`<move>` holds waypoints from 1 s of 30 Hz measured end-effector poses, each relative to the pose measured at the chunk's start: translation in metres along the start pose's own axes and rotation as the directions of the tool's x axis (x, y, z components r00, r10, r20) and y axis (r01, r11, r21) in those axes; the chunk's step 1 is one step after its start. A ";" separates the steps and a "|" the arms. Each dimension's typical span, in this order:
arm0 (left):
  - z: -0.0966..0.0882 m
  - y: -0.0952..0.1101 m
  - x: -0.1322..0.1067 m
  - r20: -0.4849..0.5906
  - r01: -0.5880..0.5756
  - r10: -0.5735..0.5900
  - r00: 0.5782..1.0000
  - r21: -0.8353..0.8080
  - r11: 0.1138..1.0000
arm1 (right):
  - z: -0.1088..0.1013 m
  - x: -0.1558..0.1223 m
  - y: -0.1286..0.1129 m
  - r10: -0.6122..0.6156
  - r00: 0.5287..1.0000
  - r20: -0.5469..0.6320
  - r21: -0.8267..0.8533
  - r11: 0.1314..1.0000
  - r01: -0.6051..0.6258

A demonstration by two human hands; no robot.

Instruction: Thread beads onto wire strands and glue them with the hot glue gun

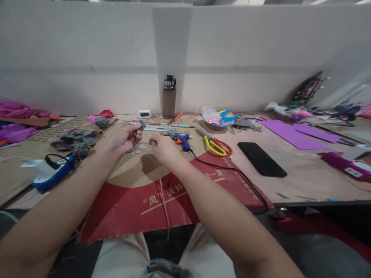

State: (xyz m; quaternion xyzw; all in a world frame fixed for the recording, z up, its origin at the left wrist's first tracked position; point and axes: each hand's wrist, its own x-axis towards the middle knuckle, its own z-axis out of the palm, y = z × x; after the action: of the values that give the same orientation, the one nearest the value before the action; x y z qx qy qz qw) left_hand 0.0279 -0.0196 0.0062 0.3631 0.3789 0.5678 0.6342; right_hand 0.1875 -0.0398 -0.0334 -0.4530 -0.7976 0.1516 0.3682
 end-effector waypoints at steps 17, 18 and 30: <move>-0.002 -0.003 0.002 0.020 -0.091 0.089 0.996 0.106 0.990 | -0.001 0.002 -0.004 -0.018 1.000 -0.010 0.163 0.986 0.019; -0.002 -0.003 0.002 0.024 -0.099 0.097 0.995 0.111 0.989 | -0.001 0.002 -0.004 -0.019 1.000 -0.018 0.172 0.985 0.022; -0.003 -0.003 0.001 0.006 -0.251 0.251 0.968 0.097 0.963 | -0.011 0.000 -0.011 0.035 0.998 0.045 0.120 0.992 -0.040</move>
State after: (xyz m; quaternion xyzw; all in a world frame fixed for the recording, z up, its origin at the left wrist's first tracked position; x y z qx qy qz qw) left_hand 0.0265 -0.0191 0.0023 0.4367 0.3588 0.6257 0.5376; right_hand 0.1885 -0.0465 -0.0191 -0.4413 -0.7861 0.2162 0.3749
